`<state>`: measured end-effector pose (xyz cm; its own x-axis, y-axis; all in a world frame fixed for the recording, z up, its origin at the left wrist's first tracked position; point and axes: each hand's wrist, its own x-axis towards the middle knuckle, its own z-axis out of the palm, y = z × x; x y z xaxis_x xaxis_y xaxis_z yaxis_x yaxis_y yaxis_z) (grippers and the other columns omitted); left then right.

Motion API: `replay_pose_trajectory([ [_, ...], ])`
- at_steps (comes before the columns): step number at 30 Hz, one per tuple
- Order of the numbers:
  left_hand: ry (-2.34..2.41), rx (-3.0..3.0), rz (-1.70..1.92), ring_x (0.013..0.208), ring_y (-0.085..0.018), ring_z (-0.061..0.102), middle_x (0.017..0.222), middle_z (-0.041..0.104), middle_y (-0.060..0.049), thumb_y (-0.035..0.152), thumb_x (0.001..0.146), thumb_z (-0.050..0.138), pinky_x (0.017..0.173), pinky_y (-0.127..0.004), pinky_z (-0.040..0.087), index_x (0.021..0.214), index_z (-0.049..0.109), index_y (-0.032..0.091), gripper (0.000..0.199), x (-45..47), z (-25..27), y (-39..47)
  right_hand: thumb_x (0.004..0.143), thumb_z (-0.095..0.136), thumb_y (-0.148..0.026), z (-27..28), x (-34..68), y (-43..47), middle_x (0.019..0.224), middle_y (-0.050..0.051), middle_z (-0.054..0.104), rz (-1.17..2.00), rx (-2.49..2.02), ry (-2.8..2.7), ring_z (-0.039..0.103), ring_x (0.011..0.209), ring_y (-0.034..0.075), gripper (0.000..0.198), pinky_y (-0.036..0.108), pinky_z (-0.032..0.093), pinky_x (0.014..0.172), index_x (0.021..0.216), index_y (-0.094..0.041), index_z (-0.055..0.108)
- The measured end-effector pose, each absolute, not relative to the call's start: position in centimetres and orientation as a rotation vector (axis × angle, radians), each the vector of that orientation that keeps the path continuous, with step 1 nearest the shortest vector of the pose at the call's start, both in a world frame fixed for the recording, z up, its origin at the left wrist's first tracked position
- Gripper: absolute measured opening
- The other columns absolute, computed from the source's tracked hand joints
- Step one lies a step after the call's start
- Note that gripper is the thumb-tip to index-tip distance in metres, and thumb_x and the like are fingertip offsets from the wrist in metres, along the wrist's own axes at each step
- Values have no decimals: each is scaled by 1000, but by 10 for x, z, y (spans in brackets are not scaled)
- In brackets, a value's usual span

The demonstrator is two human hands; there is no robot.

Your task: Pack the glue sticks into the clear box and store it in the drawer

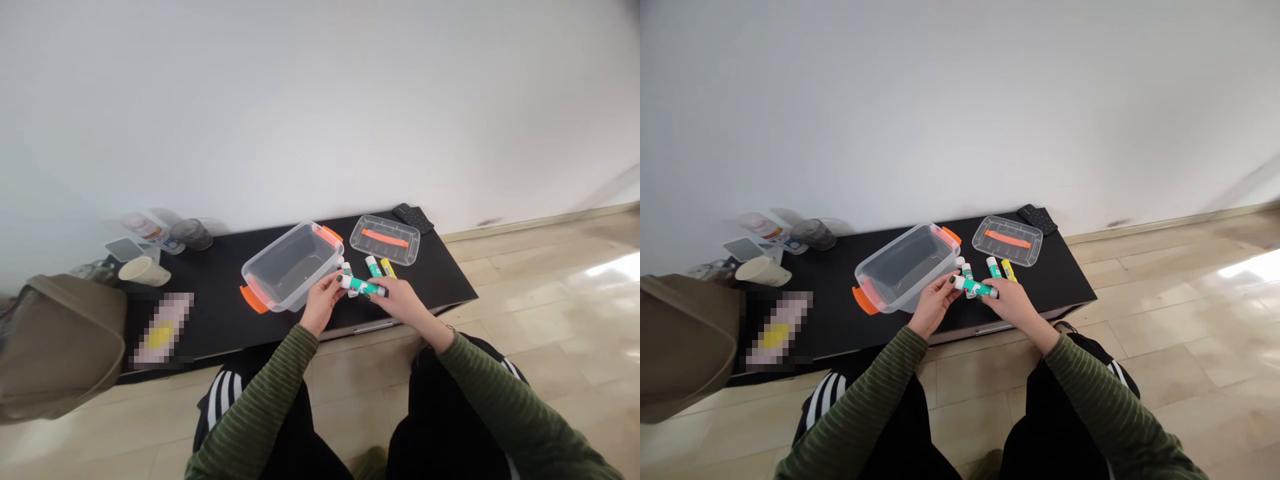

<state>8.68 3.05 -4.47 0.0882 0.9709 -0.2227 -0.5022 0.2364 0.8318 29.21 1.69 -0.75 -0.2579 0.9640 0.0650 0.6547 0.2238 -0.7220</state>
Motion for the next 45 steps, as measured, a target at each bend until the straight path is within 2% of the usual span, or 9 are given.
replay_pose_trajectory([
  [6,879,684,1204,92,-16,67,110,73,-9,36,72,82,90,-33,54,106,76,15,40,86,-43,29,80,65,-27,-7,293,18,85,1,74,933,-1527,-1939,63,73,16,22,25,44,69,99,-22,75],
  [14,864,792,1135,104,-24,68,113,72,-13,39,76,78,95,-38,51,111,73,15,42,92,-41,34,82,64,-33,-15,288,19,72,1,69,1277,-1468,-1925,62,66,15,20,24,42,62,92,-16,71],
  [19,1102,1068,1108,106,-27,67,127,66,-15,46,85,65,91,-42,53,121,67,16,47,100,-54,53,85,63,-35,-18,275,24,72,2,68,1090,-1649,-2085,60,67,15,19,25,40,62,81,-16,66],
  [24,1432,1529,1055,123,-26,59,137,61,-12,34,94,49,107,-43,44,131,61,19,41,103,-61,71,91,54,-43,-17,267,40,90,12,71,720,-2019,-2152,67,88,25,32,31,44,74,100,-14,66],
  [29,1483,1850,936,140,-26,44,149,49,-13,12,89,44,118,-42,31,140,53,16,53,107,-56,76,92,48,-49,-18,254,55,104,18,69,539,-2237,-2170,66,102,33,47,37,47,81,120,-13,59],
  [32,1545,1937,755,142,-31,39,159,34,-16,8,85,45,112,-43,38,148,42,15,63,108,-59,76,91,49,-48,-22,244,63,107,19,68,498,-2288,-2180,66,103,33,45,40,47,82,120,-14,59],
  [35,1640,2008,542,136,-36,46,162,22,-20,6,85,43,103,-44,47,152,33,12,68,108,-64,75,92,50,-47,-27,239,68,109,19,68,474,-2322,-2187,66,101,32,43,42,47,82,118,-15,59],
  [39,1691,2037,425,126,-36,56,162,20,-22,7,88,39,98,-44,49,152,33,12,65,109,-67,77,93,50,-44,-33,241,71,108,19,68,468,-2346,-2172,66,100,31,41,42,47,83,119,-14,57],
  [45,1738,2055,345,128,-36,55,162,19,-23,10,91,34,96,-46,50,152,32,14,61,105,-63,85,96,46,-42,-30,239,69,102,17,70,424,-2267,-2178,67,96,31,38,41,47,81,122,-15,55],
])
